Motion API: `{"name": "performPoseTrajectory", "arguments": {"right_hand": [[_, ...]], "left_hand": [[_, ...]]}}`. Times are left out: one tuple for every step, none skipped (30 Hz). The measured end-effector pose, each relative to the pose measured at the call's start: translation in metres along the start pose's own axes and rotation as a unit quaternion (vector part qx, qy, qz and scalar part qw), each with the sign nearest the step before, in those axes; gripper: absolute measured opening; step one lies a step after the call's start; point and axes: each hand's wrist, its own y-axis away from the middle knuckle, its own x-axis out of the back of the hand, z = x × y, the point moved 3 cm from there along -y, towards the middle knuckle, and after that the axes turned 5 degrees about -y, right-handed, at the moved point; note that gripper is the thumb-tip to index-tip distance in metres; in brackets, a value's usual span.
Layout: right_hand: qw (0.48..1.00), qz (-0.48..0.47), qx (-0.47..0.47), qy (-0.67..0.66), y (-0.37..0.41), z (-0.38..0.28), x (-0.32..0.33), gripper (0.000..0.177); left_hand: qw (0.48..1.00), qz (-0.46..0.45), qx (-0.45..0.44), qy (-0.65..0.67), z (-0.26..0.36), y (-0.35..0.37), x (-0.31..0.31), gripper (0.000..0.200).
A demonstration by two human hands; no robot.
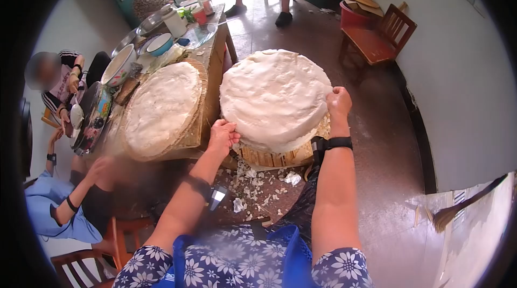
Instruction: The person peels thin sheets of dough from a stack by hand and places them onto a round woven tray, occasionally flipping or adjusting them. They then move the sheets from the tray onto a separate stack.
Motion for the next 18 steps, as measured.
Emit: {"name": "performPoseTrajectory", "arguments": {"right_hand": [[1.000, 0.015, 0.020, 0.012, 0.006, -0.006, 0.000, 0.031], [0.998, 0.030, 0.040, 0.024, 0.011, -0.012, 0.000, 0.030], [0.996, 0.030, 0.063, 0.060, -0.005, -0.025, 0.030, 0.030], [0.997, 0.028, 0.055, 0.052, -0.001, -0.029, 0.027, 0.029], [0.998, 0.028, 0.048, 0.043, 0.003, -0.032, 0.021, 0.028], [0.996, 0.029, 0.053, 0.060, 0.013, -0.038, 0.014, 0.027], [0.994, 0.033, 0.064, 0.083, 0.019, -0.044, 0.014, 0.026], [0.991, 0.038, 0.075, 0.107, 0.023, -0.050, 0.015, 0.025], [0.988, 0.027, 0.054, 0.145, 0.027, -0.057, 0.018, 0.024], [0.982, 0.016, 0.034, 0.183, 0.031, -0.068, 0.021, 0.023], [0.975, 0.005, 0.014, 0.220, 0.034, -0.074, 0.020, 0.022], [0.971, 0.008, 0.019, 0.238, 0.034, -0.074, 0.019, 0.022], [0.967, 0.009, 0.025, 0.255, 0.032, -0.072, 0.020, 0.022], [0.962, 0.011, 0.032, 0.271, 0.030, -0.071, 0.018, 0.021], [0.964, 0.011, 0.042, 0.264, 0.030, -0.073, 0.017, 0.022], [0.965, 0.010, 0.053, 0.256, 0.030, -0.077, 0.017, 0.022], [0.966, 0.009, 0.064, 0.249, 0.031, -0.080, 0.015, 0.022], [0.970, 0.022, 0.092, 0.222, 0.033, -0.082, 0.011, 0.020]], "left_hand": [[1.000, 0.015, -0.010, -0.010, 0.003, 0.001, 0.002, 0.020], [0.999, 0.023, -0.020, -0.017, 0.005, 0.002, 0.002, 0.021], [1.000, 0.016, -0.013, 0.022, -0.011, 0.003, -0.024, 0.022], [1.000, 0.020, -0.015, 0.015, -0.007, 0.004, -0.020, 0.023], [1.000, 0.022, -0.018, 0.007, -0.002, 0.004, -0.014, 0.023], [0.999, 0.029, -0.018, -0.007, 0.003, 0.005, -0.006, 0.024], [0.999, 0.031, -0.016, -0.014, 0.004, 0.004, -0.005, 0.024], [0.999, 0.032, -0.014, -0.020, 0.004, 0.004, -0.004, 0.024], [0.999, 0.034, -0.015, -0.023, 0.004, 0.005, -0.005, 0.025], [0.999, 0.036, -0.017, -0.027, 0.004, 0.006, -0.006, 0.026], [0.999, 0.038, -0.019, -0.030, 0.005, 0.007, -0.006, 0.027], [0.999, 0.036, -0.020, -0.025, 0.001, 0.004, -0.005, 0.032], [0.999, 0.040, -0.017, -0.031, 0.001, 0.006, -0.005, 0.034], [0.998, 0.046, -0.016, -0.036, 0.001, 0.008, -0.004, 0.036], [0.998, 0.053, -0.014, -0.040, 0.002, 0.011, -0.002, 0.038], [0.997, 0.045, 0.002, -0.057, 0.009, 0.022, -0.001, 0.043], [0.999, 0.010, 0.002, -0.051, 0.013, 0.029, 0.002, 0.042], [0.999, -0.025, 0.002, -0.046, 0.016, 0.036, 0.005, 0.041]]}}
